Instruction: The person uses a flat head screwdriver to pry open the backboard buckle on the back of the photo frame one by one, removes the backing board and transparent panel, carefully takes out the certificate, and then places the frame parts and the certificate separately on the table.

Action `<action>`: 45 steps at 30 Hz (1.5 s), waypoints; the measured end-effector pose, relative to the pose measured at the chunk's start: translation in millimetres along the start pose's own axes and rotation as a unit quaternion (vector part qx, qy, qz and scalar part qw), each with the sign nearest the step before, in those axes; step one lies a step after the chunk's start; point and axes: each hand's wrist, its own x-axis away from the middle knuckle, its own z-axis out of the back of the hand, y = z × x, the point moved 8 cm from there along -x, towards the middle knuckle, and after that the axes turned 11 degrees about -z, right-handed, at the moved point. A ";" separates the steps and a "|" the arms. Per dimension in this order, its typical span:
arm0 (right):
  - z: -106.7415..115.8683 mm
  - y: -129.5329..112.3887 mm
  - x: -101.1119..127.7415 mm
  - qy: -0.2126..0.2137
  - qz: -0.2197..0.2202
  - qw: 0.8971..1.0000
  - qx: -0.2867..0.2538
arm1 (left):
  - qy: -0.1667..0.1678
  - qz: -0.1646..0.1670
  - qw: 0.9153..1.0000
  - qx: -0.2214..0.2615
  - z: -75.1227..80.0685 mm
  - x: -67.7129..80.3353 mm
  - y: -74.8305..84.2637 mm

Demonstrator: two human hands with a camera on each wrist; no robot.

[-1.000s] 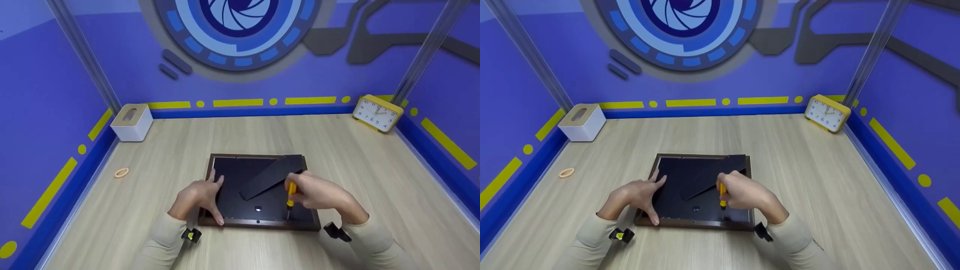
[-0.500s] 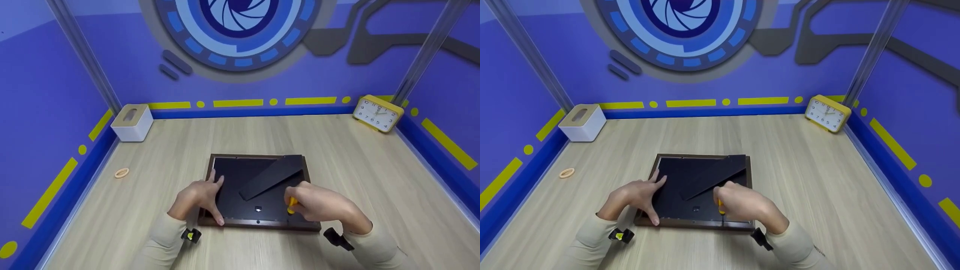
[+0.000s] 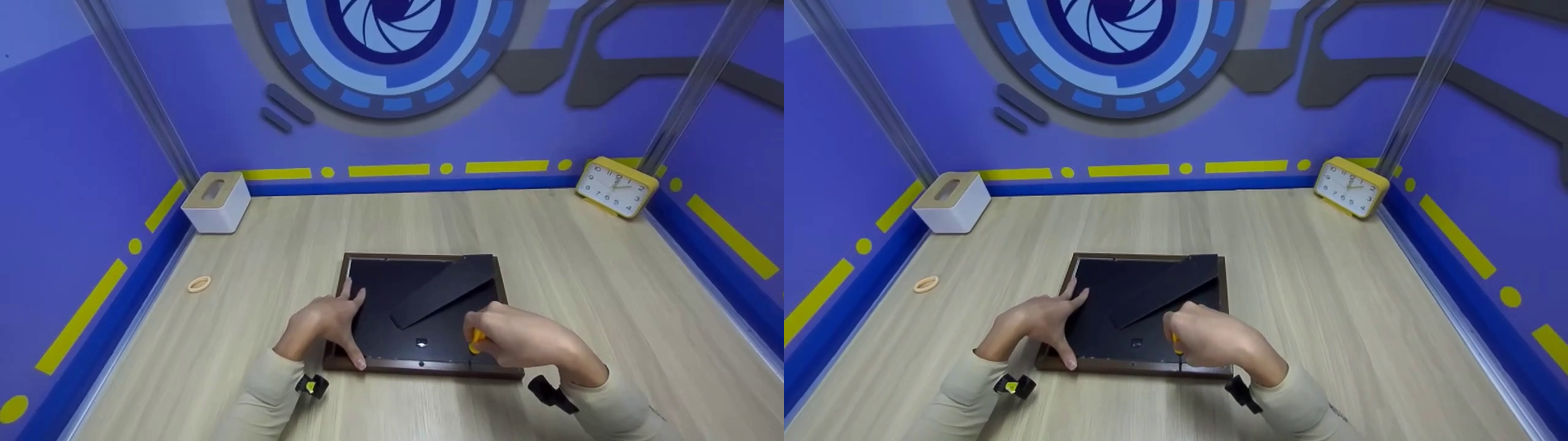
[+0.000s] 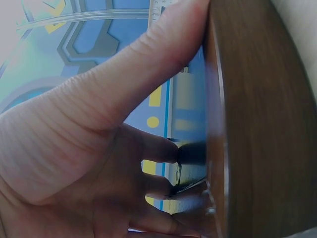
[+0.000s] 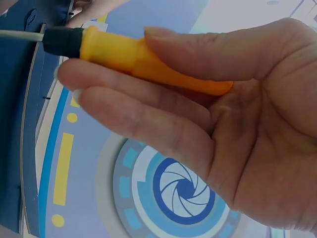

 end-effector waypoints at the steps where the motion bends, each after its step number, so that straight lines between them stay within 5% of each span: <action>1: 0.2 1.5 -0.4 -0.001 -0.005 1.000 -0.006 | 0.000 -0.001 1.000 -0.001 0.0 0.1 0.2; 8: 6.8 26.7 -11.9 0.023 -0.066 0.993 -0.099 | 0.004 -0.007 1.000 -0.004 0.5 0.2 0.9; 14: 27.2 72.0 -21.8 0.106 -0.115 0.965 -0.211 | 0.009 -0.009 1.000 0.002 1.7 1.1 0.6; 21: 34.2 128.6 -21.2 0.210 -0.218 0.947 -0.110 | 0.002 -0.009 1.000 0.005 -3.5 0.1 -0.3; 32: 23.6 111.7 -38.1 0.297 -0.094 0.947 -0.083 | 0.002 -0.008 1.000 0.004 -0.1 -1.3 -1.3; 45: 2.5 104.9 -55.5 0.247 -0.012 0.966 -0.080 | 0.003 -0.009 1.000 0.001 0.9 -0.8 -1.7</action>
